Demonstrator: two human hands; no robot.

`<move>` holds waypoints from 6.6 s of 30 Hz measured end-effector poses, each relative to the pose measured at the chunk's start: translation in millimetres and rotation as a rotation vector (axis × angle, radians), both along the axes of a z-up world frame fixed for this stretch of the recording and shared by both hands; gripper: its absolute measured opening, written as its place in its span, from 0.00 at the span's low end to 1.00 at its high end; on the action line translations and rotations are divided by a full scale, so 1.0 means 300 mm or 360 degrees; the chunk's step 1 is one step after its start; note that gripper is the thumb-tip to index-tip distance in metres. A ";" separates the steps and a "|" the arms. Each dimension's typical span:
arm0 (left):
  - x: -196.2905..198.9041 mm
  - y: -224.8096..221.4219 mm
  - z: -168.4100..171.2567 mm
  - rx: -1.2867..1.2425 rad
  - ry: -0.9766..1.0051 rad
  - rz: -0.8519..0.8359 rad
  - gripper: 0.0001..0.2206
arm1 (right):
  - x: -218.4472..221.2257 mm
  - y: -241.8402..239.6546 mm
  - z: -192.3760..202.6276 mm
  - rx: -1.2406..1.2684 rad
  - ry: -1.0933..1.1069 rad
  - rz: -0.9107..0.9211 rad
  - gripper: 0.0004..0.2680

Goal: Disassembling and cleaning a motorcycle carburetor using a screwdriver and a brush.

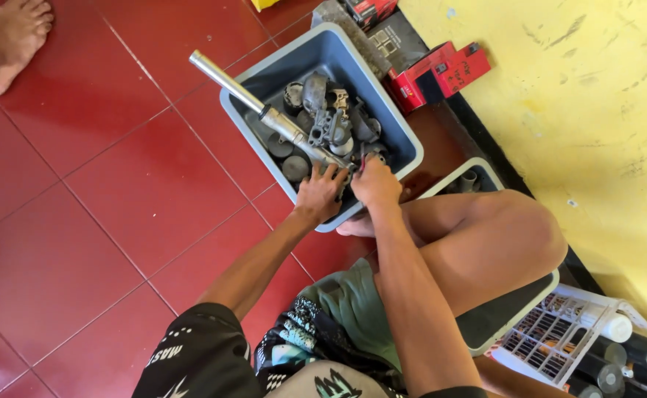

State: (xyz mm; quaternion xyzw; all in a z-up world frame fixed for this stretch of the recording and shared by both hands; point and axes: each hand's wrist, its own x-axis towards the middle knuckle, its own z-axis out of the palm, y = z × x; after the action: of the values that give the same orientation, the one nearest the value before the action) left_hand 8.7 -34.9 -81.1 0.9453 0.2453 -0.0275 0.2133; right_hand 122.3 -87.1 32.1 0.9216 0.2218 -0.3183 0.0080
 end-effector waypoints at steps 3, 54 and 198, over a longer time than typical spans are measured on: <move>-0.004 -0.008 -0.064 -0.0019 -0.0065 -0.0010 0.34 | 0.026 -0.036 -0.093 -0.0075 0.0007 0.0078 0.14; 0.950 -0.914 0.206 -0.0366 0.0899 -0.0707 0.53 | 0.445 -1.415 0.673 -0.0315 0.0071 0.0636 0.21; 0.772 -0.686 1.051 -0.3423 -0.1276 0.1158 0.16 | 0.195 -1.013 0.695 0.0502 -0.1595 0.0173 0.16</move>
State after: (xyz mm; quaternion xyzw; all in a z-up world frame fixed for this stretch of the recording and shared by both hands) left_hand 240.2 -240.7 234.3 0.1006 0.2655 0.1395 0.9487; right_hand 180.7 -390.9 240.7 0.9379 0.2836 0.1996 -0.0092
